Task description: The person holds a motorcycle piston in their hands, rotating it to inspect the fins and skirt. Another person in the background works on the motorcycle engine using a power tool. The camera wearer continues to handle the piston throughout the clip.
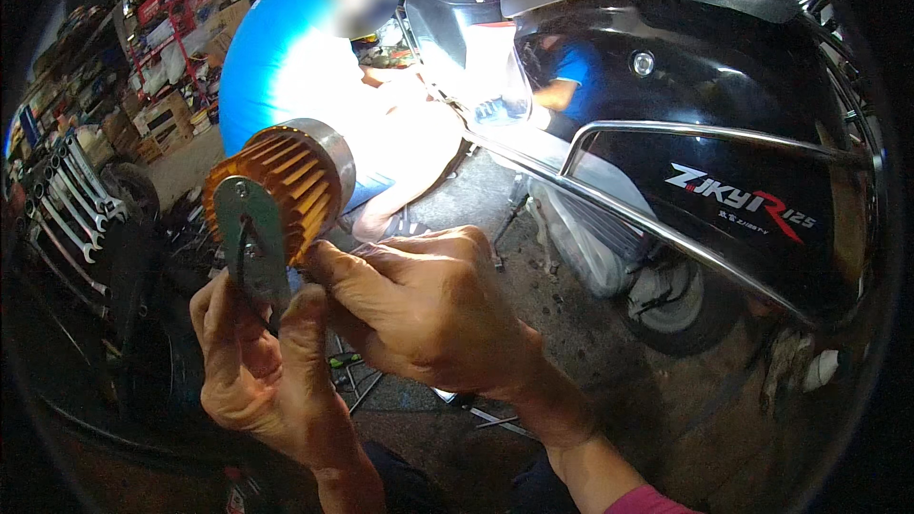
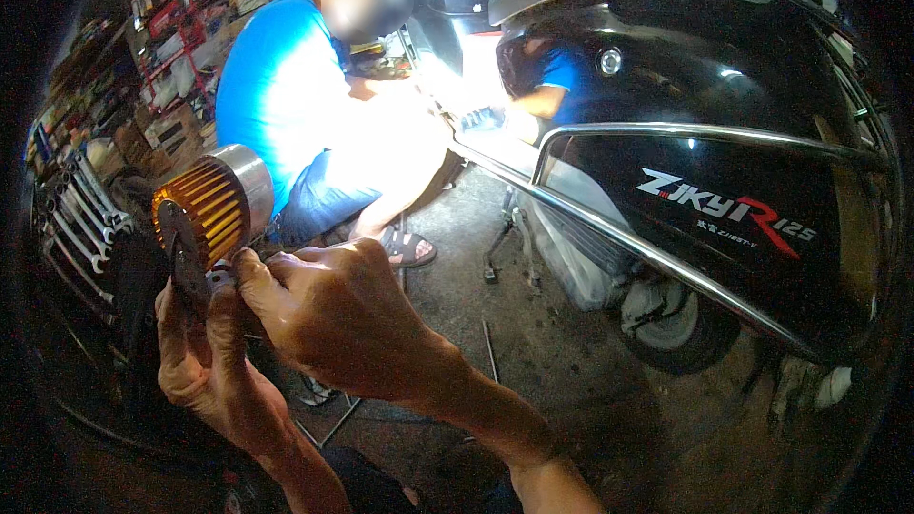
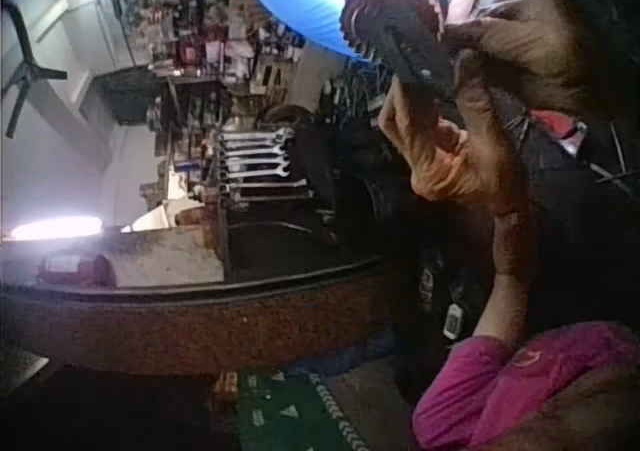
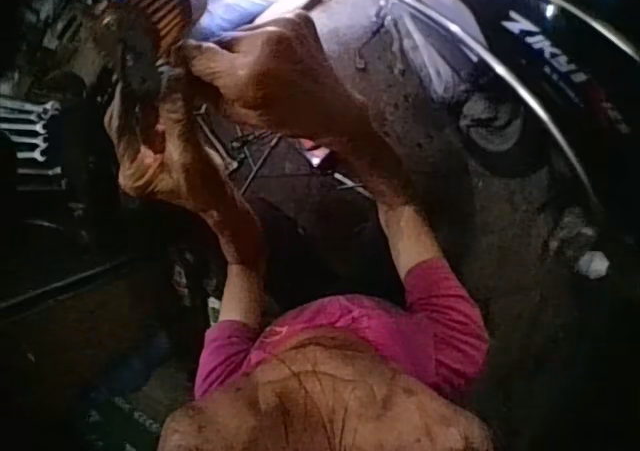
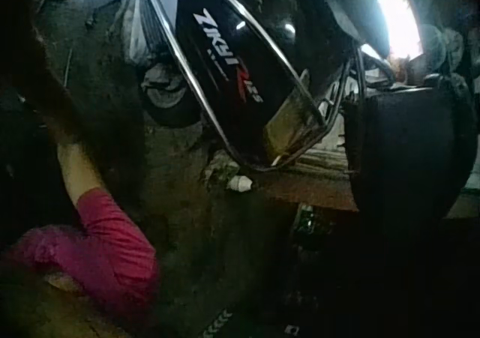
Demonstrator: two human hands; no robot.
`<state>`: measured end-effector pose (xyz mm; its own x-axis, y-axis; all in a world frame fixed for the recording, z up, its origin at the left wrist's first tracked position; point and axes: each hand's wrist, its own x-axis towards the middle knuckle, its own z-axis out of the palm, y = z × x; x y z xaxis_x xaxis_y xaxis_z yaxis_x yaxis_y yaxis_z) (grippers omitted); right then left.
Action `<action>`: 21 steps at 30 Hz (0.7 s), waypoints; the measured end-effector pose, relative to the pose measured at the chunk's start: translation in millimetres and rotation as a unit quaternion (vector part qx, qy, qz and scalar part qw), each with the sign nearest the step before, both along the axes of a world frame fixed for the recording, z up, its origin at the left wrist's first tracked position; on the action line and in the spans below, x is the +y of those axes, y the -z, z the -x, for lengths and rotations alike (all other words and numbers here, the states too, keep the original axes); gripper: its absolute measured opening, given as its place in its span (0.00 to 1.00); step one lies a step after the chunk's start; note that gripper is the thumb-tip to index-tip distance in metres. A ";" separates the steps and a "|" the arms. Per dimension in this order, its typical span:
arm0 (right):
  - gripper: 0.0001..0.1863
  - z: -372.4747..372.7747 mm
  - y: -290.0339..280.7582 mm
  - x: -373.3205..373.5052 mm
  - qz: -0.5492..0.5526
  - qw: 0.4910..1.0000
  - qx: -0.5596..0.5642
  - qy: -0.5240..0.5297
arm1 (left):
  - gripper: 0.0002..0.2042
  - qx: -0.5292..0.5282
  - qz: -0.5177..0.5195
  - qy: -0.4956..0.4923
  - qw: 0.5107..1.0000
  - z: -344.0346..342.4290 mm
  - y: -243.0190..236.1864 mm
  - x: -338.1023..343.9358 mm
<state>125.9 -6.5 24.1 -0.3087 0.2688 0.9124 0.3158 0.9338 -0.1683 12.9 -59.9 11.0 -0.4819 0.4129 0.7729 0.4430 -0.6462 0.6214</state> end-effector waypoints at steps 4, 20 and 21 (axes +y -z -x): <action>0.15 1.3 3.0 2.4 -0.001 1.000 0.003 0.006 | 0.21 -0.012 0.025 0.013 1.000 1.0 -1.7 -3.1; 0.15 1.9 2.7 2.6 -0.001 1.000 0.004 0.008 | 0.14 0.012 0.018 -0.012 1.000 -2.1 -1.3 -1.7; 0.15 1.9 2.7 3.0 -0.001 1.000 0.005 0.008 | 0.14 0.012 0.020 -0.012 1.000 -2.0 -1.4 -1.6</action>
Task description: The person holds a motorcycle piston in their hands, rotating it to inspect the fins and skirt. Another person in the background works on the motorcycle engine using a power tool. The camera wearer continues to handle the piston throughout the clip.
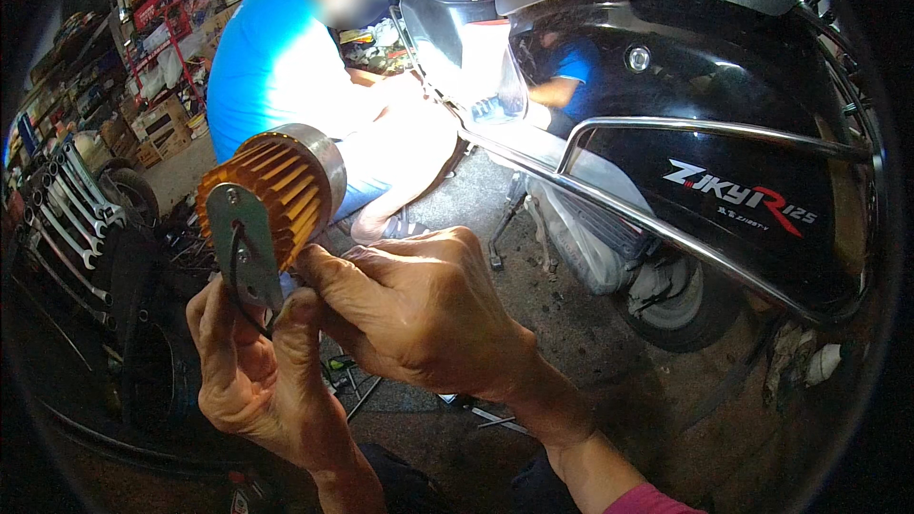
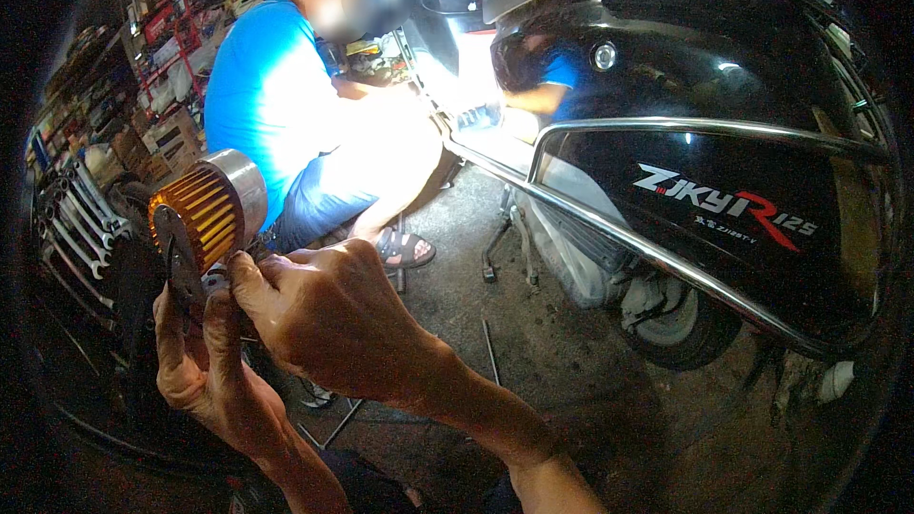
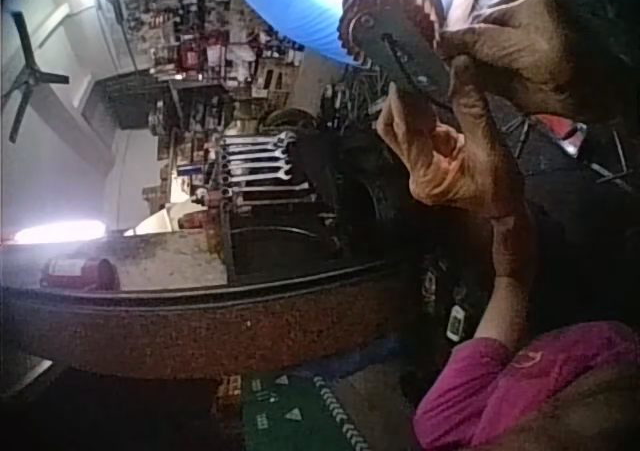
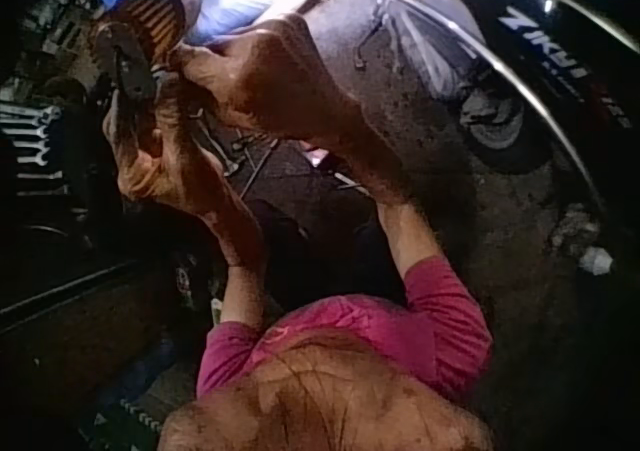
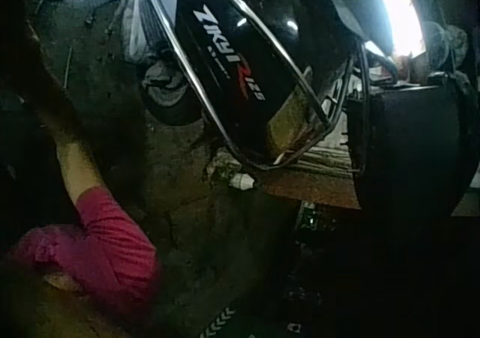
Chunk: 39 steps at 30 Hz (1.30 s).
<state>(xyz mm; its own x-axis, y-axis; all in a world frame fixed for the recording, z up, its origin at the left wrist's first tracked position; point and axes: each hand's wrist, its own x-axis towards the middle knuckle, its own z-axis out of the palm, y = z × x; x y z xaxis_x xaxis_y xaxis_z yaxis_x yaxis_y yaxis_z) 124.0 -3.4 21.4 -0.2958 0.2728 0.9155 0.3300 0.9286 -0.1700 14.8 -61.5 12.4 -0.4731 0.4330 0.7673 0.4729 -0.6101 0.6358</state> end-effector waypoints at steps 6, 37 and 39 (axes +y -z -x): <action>0.15 0.1 1.0 0.7 0.001 1.000 0.000 0.000 | 0.14 0.002 0.004 -0.002 1.000 0.4 0.6 0.6; 0.15 -0.3 0.7 -0.2 0.000 1.000 -0.001 0.002 | 0.14 -0.017 -0.016 0.004 1.000 -1.2 1.7 0.5; 0.15 -0.1 1.0 0.0 0.001 1.000 -0.001 0.002 | 0.14 -0.009 -0.010 -0.004 1.000 -0.9 1.3 0.2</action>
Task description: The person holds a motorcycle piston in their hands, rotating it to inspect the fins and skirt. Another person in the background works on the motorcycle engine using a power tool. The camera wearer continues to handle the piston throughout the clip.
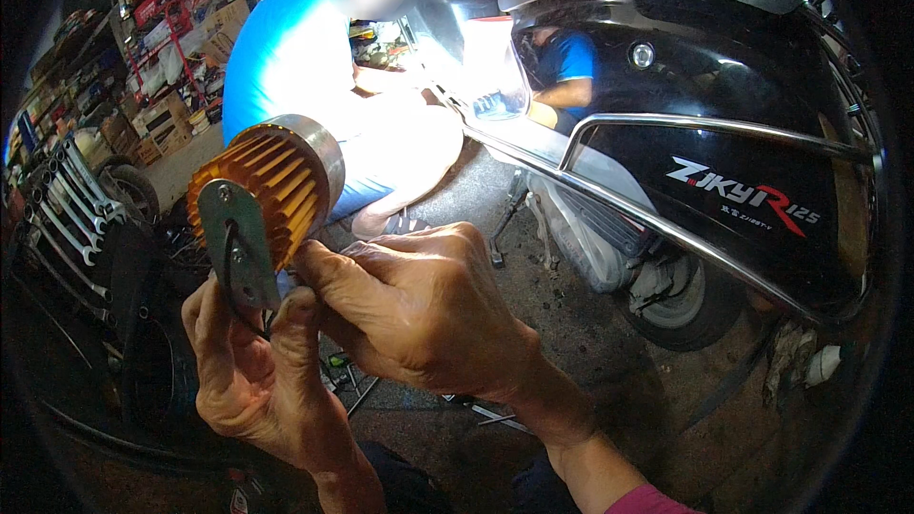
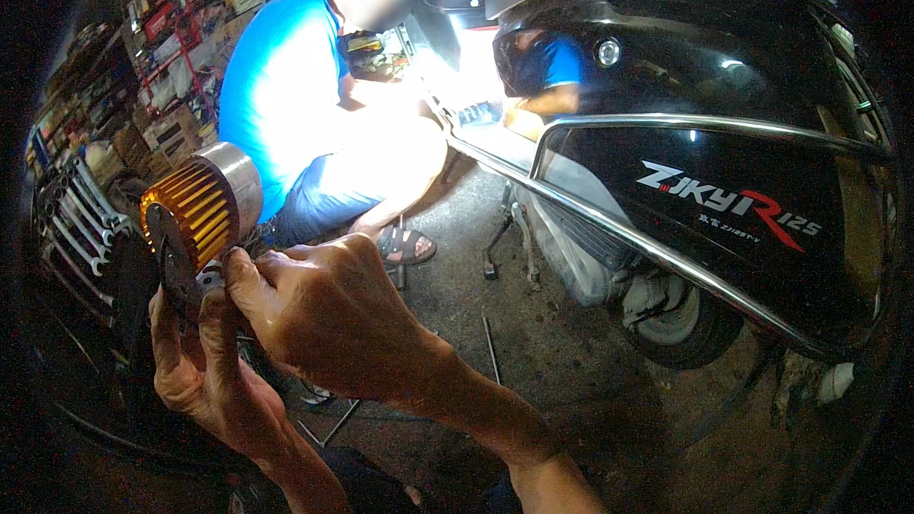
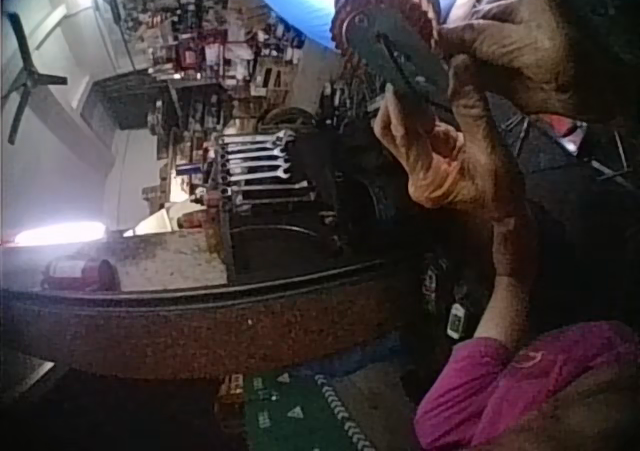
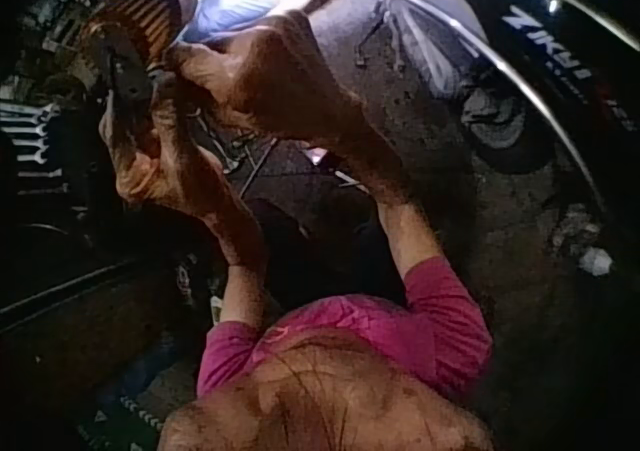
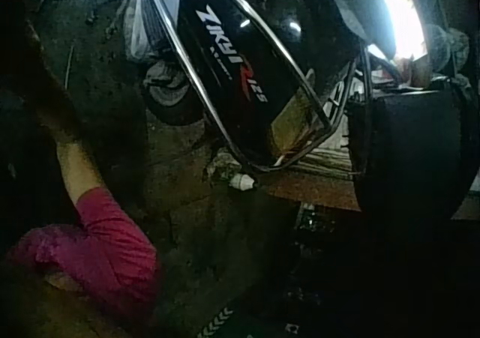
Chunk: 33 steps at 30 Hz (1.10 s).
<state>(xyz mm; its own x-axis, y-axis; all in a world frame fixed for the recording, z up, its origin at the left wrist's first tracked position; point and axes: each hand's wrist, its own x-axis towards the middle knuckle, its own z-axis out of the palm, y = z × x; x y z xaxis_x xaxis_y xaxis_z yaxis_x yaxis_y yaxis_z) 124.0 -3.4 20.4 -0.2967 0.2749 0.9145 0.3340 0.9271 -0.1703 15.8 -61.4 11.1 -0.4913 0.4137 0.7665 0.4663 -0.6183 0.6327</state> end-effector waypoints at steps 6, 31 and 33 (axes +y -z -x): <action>0.15 0.5 0.9 0.6 0.001 1.000 -0.001 -0.001 | 0.21 -0.002 0.016 0.004 1.000 2.6 -0.3 -2.4; 0.16 -4.4 -4.0 -8.4 0.001 1.000 -0.008 -0.004 | 0.20 -0.006 -0.005 0.037 0.999 2.8 2.1 -2.5; 0.16 -4.3 -4.1 -8.4 0.001 1.000 -0.008 -0.003 | 0.23 -0.008 0.002 0.042 0.999 3.7 2.4 -3.0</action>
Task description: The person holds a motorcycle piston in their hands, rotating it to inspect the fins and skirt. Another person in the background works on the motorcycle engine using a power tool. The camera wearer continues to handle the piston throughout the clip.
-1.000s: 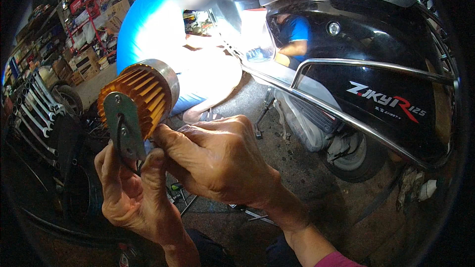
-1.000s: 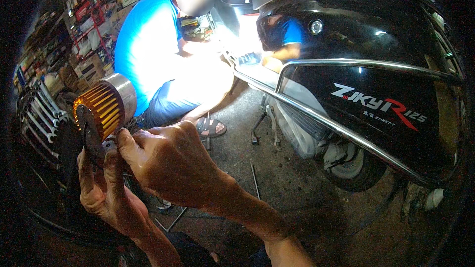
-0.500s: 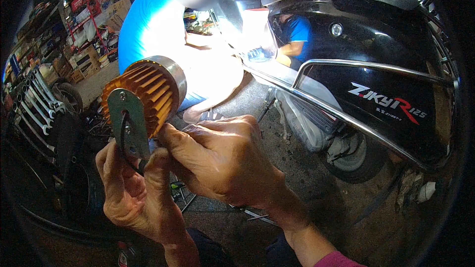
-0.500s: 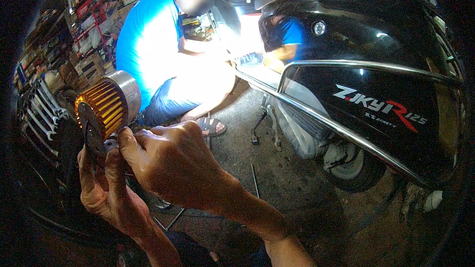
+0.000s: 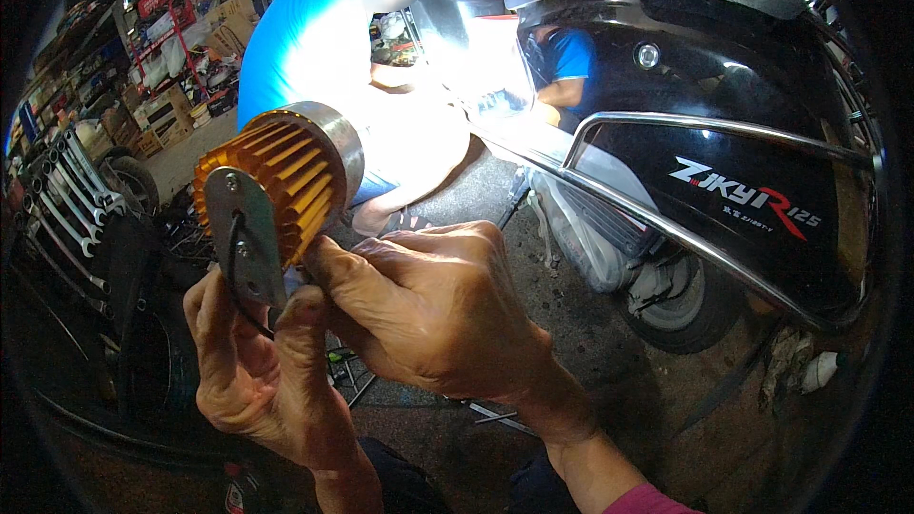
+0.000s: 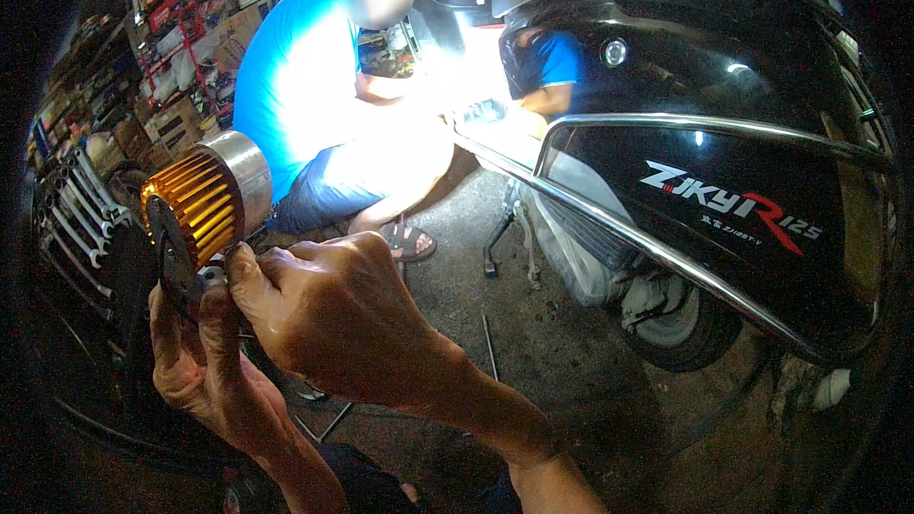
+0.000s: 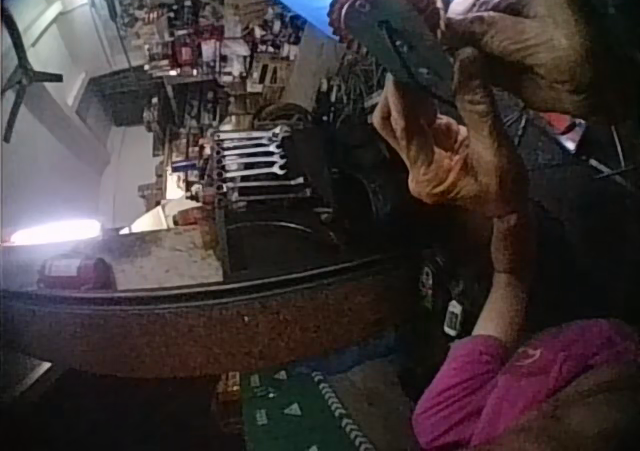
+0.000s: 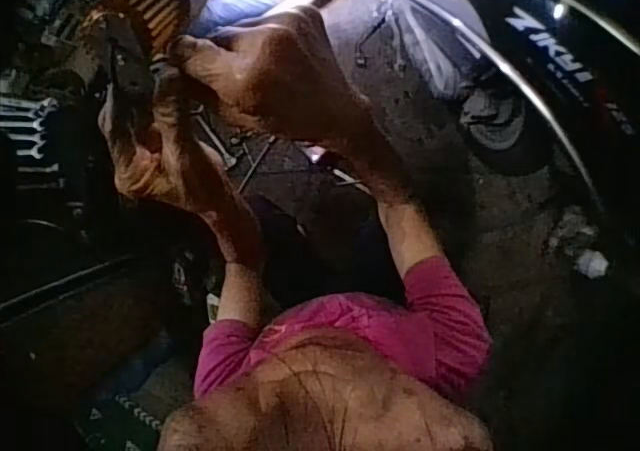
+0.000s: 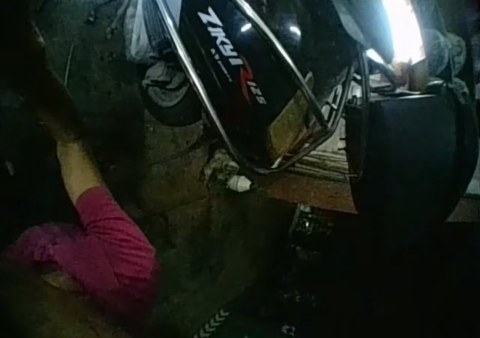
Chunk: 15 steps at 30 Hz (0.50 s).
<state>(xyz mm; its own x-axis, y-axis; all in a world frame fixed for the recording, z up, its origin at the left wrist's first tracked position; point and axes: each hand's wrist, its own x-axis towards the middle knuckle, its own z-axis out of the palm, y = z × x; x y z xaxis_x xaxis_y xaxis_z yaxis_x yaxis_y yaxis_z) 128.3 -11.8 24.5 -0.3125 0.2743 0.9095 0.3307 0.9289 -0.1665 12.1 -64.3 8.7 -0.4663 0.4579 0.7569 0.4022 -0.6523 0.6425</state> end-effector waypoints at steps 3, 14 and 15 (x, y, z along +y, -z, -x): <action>0.16 0.4 -0.3 0.3 0.000 1.000 0.000 0.001 | 0.23 -0.001 0.001 -0.002 1.000 0.0 -0.3 0.4; 0.16 1.4 1.1 3.7 0.001 1.000 0.002 0.001 | 0.23 0.011 0.008 -0.016 1.000 0.3 -0.4 2.0; 0.16 2.3 0.8 3.4 0.001 1.000 0.001 0.001 | 0.23 0.008 0.005 -0.012 1.000 1.0 -0.7 1.6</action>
<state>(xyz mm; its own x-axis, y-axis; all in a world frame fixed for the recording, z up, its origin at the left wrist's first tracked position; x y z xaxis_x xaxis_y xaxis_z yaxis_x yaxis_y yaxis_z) 126.0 -8.4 23.7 -0.3099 0.2766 0.9096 0.3320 0.9280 -0.1690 11.1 -62.8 9.4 -0.4652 0.4555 0.7591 0.4270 -0.6357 0.6431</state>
